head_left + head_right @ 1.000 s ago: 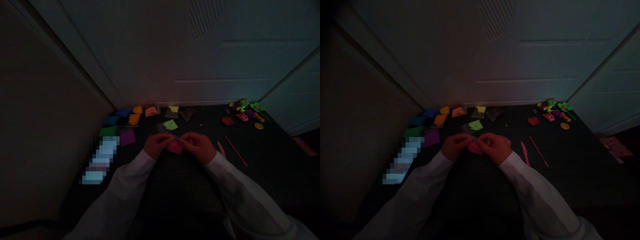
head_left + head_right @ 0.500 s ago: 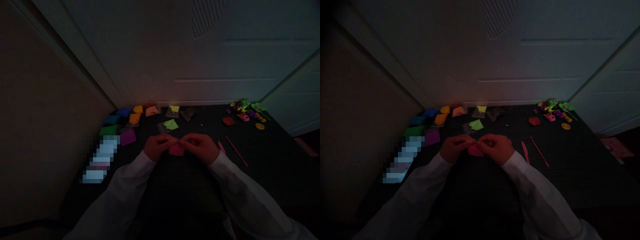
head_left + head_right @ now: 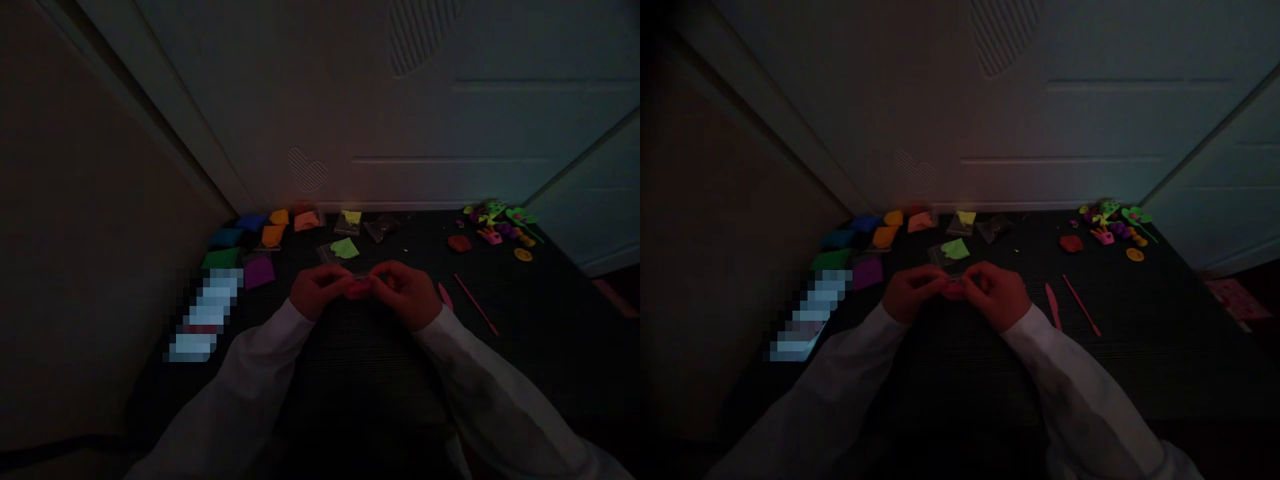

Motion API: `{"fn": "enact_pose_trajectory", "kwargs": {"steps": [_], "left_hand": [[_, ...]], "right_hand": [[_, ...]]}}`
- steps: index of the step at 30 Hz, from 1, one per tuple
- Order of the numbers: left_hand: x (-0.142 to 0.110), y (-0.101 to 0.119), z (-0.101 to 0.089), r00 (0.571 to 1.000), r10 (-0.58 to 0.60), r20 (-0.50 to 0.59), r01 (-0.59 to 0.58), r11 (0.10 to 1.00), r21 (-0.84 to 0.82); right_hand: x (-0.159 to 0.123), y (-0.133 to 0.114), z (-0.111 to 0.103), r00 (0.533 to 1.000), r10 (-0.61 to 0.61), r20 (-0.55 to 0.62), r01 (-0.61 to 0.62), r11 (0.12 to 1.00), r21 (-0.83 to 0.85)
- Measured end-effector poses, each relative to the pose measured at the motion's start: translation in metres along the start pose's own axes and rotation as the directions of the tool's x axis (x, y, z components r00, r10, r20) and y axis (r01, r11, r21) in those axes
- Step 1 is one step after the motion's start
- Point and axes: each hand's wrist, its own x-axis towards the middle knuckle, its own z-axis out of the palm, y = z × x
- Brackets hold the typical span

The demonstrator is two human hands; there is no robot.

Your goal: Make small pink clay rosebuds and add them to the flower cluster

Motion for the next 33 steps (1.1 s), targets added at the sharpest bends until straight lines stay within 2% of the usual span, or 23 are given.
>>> {"fn": "enact_pose_trajectory", "kwargs": {"steps": [6,14,21,33], "left_hand": [[-0.002,0.004,0.001,0.999,-0.011,0.034,0.007,0.995,0.104],[-0.005,0.004,0.001,0.994,0.109,-0.010,-0.104,0.974,0.201],[-0.007,0.001,0.003,0.969,0.245,0.023,-0.243,0.939,0.244],[-0.009,0.007,0.004,0.976,0.209,0.057,-0.217,0.935,0.280]], "right_hand": [[-0.004,-0.007,0.001,0.997,-0.072,-0.014,0.070,0.990,-0.123],[-0.005,-0.004,0.004,0.995,-0.097,0.008,0.097,0.982,-0.164],[-0.006,-0.007,0.008,0.987,-0.160,0.027,0.162,0.963,-0.216],[-0.011,-0.007,0.010,0.972,-0.230,0.040,0.230,0.920,-0.318]]}}
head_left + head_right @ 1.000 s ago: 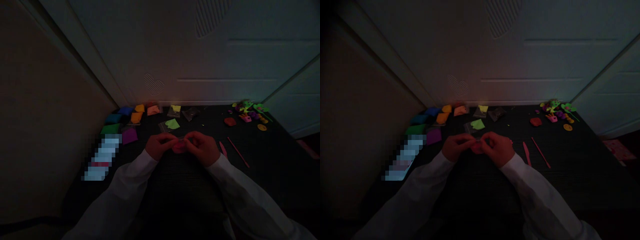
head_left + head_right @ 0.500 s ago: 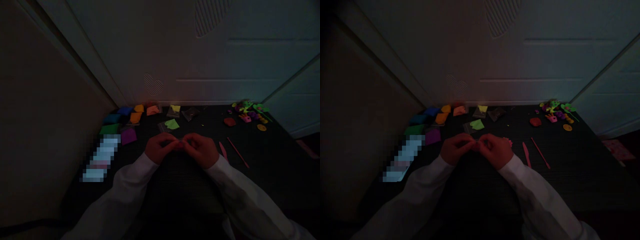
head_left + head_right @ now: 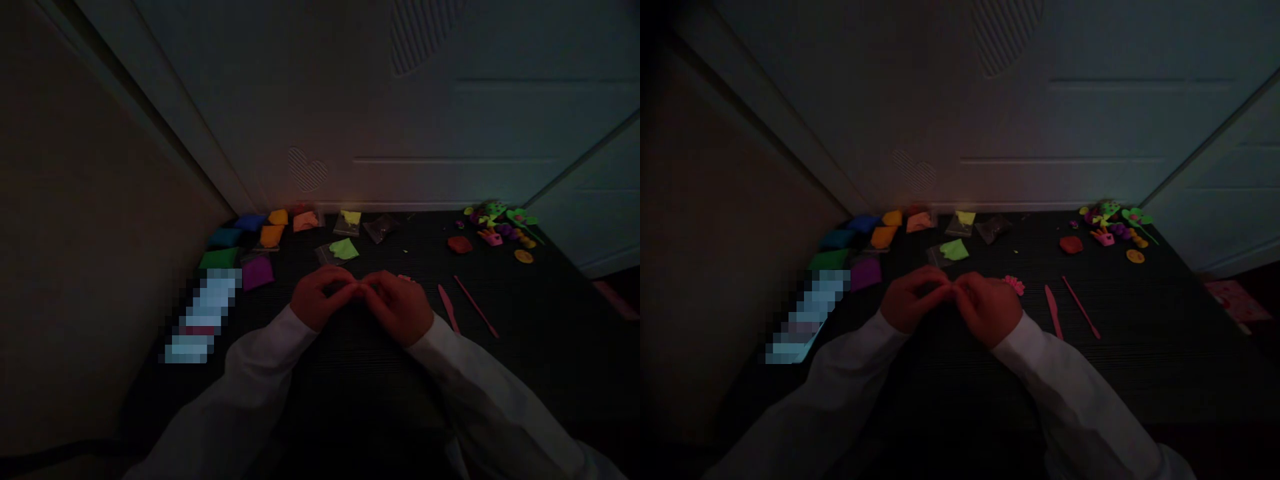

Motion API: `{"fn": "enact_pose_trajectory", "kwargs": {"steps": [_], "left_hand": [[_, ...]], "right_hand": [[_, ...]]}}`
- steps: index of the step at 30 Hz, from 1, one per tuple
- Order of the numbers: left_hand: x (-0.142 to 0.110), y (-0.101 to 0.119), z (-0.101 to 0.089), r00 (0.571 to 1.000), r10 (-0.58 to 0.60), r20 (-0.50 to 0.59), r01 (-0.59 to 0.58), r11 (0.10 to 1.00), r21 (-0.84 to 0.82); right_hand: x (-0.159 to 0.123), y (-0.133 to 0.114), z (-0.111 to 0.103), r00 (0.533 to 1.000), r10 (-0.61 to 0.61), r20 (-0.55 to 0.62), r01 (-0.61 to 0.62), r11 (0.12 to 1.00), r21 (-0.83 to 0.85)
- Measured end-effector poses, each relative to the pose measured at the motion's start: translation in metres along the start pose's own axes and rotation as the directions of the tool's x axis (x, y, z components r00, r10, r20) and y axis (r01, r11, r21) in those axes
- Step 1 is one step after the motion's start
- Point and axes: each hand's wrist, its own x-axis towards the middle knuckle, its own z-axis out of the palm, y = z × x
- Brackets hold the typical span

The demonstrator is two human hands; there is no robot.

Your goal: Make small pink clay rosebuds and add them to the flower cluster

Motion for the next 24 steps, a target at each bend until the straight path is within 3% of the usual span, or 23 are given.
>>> {"fn": "enact_pose_trajectory", "kwargs": {"steps": [9,24], "left_hand": [[0.003,-0.008,-0.004,0.999,-0.018,-0.037,0.017,0.999,-0.032],[0.010,-0.022,-0.006,0.978,-0.169,-0.121,0.142,0.968,-0.206]], "right_hand": [[0.002,-0.003,-0.007,0.996,0.048,-0.076,-0.044,0.998,0.048],[0.002,0.001,-0.009,0.990,0.112,-0.091,-0.099,0.985,0.142]]}}
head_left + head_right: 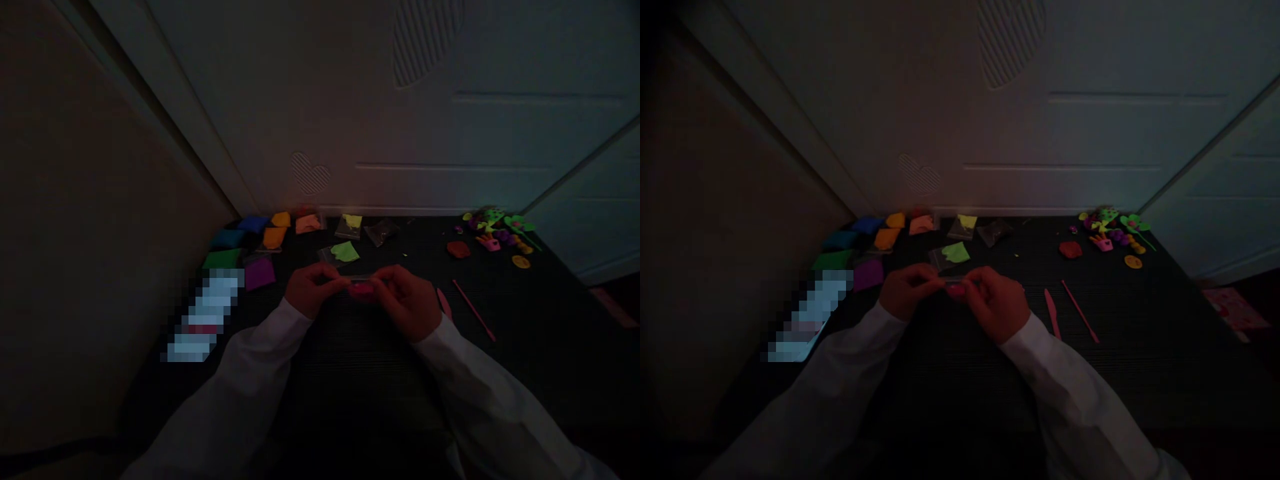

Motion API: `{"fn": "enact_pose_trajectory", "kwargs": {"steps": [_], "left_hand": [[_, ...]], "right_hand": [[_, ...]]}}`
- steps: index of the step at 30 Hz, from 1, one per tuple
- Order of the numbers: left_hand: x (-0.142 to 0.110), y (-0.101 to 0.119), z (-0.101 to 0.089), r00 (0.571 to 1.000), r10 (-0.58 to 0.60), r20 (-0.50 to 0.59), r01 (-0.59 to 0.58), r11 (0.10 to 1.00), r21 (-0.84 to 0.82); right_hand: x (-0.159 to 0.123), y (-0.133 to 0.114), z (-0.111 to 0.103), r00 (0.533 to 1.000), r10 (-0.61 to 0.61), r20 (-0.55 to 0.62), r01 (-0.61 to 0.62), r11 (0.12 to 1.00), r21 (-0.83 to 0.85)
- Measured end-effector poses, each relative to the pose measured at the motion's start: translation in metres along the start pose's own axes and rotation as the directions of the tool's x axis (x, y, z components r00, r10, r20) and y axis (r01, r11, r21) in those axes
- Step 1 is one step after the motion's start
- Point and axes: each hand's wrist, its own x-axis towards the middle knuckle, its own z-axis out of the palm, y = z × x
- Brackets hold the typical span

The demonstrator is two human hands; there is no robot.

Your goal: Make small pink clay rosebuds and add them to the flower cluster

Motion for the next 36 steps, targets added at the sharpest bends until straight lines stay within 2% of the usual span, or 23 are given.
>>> {"fn": "enact_pose_trajectory", "kwargs": {"steps": [4,7,10,11,13,14,16,19,20,21,22,23,25,30,33,36], "left_hand": [[0.002,-0.005,0.001,1.000,-0.011,0.029,0.015,0.987,-0.160],[0.001,-0.008,0.002,0.996,-0.004,0.090,0.023,0.979,-0.204],[0.000,-0.004,0.002,0.981,0.014,0.193,0.015,0.989,-0.147],[0.000,-0.002,0.001,0.984,0.019,0.176,-0.004,0.996,-0.085],[0.001,0.001,-0.006,0.998,0.038,0.040,-0.040,0.997,0.070],[0.003,0.002,-0.011,0.995,0.065,-0.077,-0.052,0.987,0.151],[0.007,0.001,-0.025,0.960,0.121,-0.253,-0.062,0.971,0.231],[0.015,-0.010,-0.046,0.882,0.233,-0.411,-0.088,0.936,0.342],[0.017,-0.016,-0.050,0.818,0.370,-0.441,-0.121,0.860,0.497],[0.019,-0.021,-0.053,0.772,0.487,-0.409,-0.148,0.763,0.629],[0.021,-0.026,-0.055,0.770,0.546,-0.330,-0.164,0.669,0.725],[0.022,-0.031,-0.055,0.801,0.556,-0.223,-0.187,0.585,0.789],[0.023,-0.038,-0.053,0.835,0.532,-0.140,-0.205,0.538,0.818],[0.025,-0.047,-0.044,0.903,0.430,-0.012,-0.239,0.525,0.817],[0.026,-0.048,-0.043,0.927,0.369,0.071,-0.279,0.550,0.787],[0.026,-0.045,-0.042,0.943,0.327,0.068,-0.265,0.608,0.748]], "right_hand": [[0.002,0.001,-0.002,1.000,0.026,0.006,-0.026,0.998,0.049],[0.003,0.003,-0.003,0.997,0.071,-0.018,-0.069,0.993,0.096],[0.003,0.005,-0.002,0.994,0.109,-0.011,-0.106,0.984,0.141],[0.003,0.006,-0.002,0.993,0.114,-0.003,-0.112,0.984,0.141],[0.004,0.007,-0.001,0.993,0.118,-0.001,-0.117,0.988,0.104],[0.005,0.008,-0.001,0.993,0.116,-0.005,-0.115,0.992,0.041],[0.008,0.011,-0.001,0.996,0.093,-0.004,-0.093,0.985,-0.143],[0.010,0.015,0.002,0.998,0.039,0.047,-0.019,0.929,-0.369],[0.010,0.017,0.004,0.998,0.024,0.066,0.005,0.914,-0.405],[0.010,0.018,0.007,0.996,0.014,0.085,0.024,0.903,-0.429],[0.010,0.019,0.011,0.995,0.006,0.104,0.042,0.888,-0.458],[0.010,0.020,0.015,0.992,0.001,0.122,0.059,0.872,-0.485],[0.011,0.022,0.022,0.989,-0.008,0.151,0.087,0.846,-0.526],[0.015,0.028,0.031,0.984,-0.028,0.177,0.126,0.814,-0.567],[0.016,0.032,0.035,0.983,-0.047,0.176,0.140,0.812,-0.566],[0.018,0.033,0.039,0.985,-0.071,0.159,0.149,0.819,-0.554]]}}
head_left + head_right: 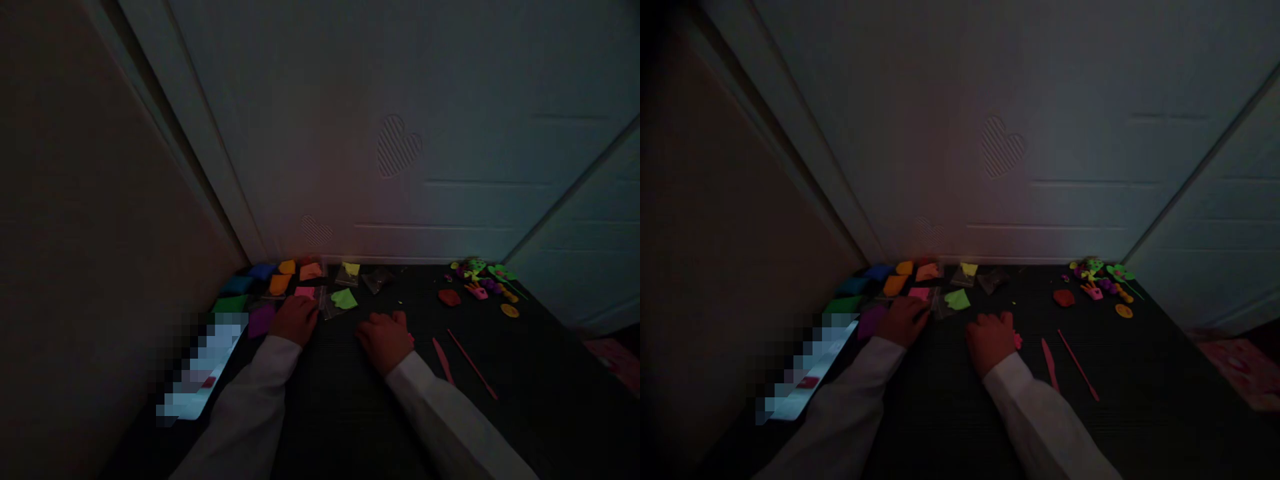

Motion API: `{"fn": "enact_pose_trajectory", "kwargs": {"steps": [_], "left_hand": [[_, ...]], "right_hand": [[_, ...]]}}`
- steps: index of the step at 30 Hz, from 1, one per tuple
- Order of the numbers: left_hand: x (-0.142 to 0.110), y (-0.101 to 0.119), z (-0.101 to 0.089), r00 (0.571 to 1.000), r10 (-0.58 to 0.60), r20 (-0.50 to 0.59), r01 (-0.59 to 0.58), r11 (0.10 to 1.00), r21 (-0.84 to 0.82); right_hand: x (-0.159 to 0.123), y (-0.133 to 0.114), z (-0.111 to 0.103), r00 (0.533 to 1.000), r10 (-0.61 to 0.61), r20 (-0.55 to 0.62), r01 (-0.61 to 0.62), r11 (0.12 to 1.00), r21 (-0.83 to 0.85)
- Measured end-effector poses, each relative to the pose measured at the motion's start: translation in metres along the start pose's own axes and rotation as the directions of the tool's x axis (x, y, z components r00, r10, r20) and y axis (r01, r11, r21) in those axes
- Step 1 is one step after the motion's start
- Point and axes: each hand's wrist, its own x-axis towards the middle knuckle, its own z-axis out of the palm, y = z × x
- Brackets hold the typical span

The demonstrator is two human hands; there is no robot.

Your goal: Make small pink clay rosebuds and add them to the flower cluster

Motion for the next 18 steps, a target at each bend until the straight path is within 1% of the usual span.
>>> {"fn": "enact_pose_trajectory", "kwargs": {"steps": [2,5,7,8,10,12,15,18], "left_hand": [[-0.001,0.007,-0.001,0.999,-0.041,0.001,0.041,0.997,-0.064],[-0.004,0.026,0.002,0.992,-0.118,0.032,0.122,0.969,-0.214],[-0.006,0.043,0.006,0.976,-0.207,0.066,0.218,0.919,-0.328],[-0.007,0.051,0.008,0.964,-0.244,0.105,0.266,0.881,-0.390],[-0.008,0.065,0.013,0.932,-0.296,0.210,0.363,0.781,-0.508],[-0.009,0.072,0.016,0.883,-0.332,0.331,0.469,0.655,-0.593],[-0.009,0.072,0.020,0.796,-0.350,0.493,0.605,0.439,-0.665],[-0.009,0.068,0.022,0.729,-0.331,0.600,0.680,0.243,-0.692]], "right_hand": [[0.001,-0.001,0.001,1.000,-0.004,-0.025,0.005,1.000,0.021],[0.002,-0.004,-0.001,0.997,0.005,-0.074,0.000,0.997,0.072],[0.001,-0.005,-0.004,0.995,0.004,-0.102,0.008,0.993,0.118],[0.000,-0.005,-0.006,0.994,-0.003,-0.110,0.019,0.990,0.141],[-0.002,-0.005,-0.008,0.992,-0.022,-0.122,0.044,0.982,0.185],[-0.004,-0.005,-0.008,0.990,-0.034,-0.134,0.063,0.973,0.222],[-0.006,-0.005,-0.006,0.987,-0.035,-0.157,0.077,0.959,0.272],[-0.006,-0.004,-0.004,0.984,-0.030,-0.178,0.087,0.943,0.322]]}}
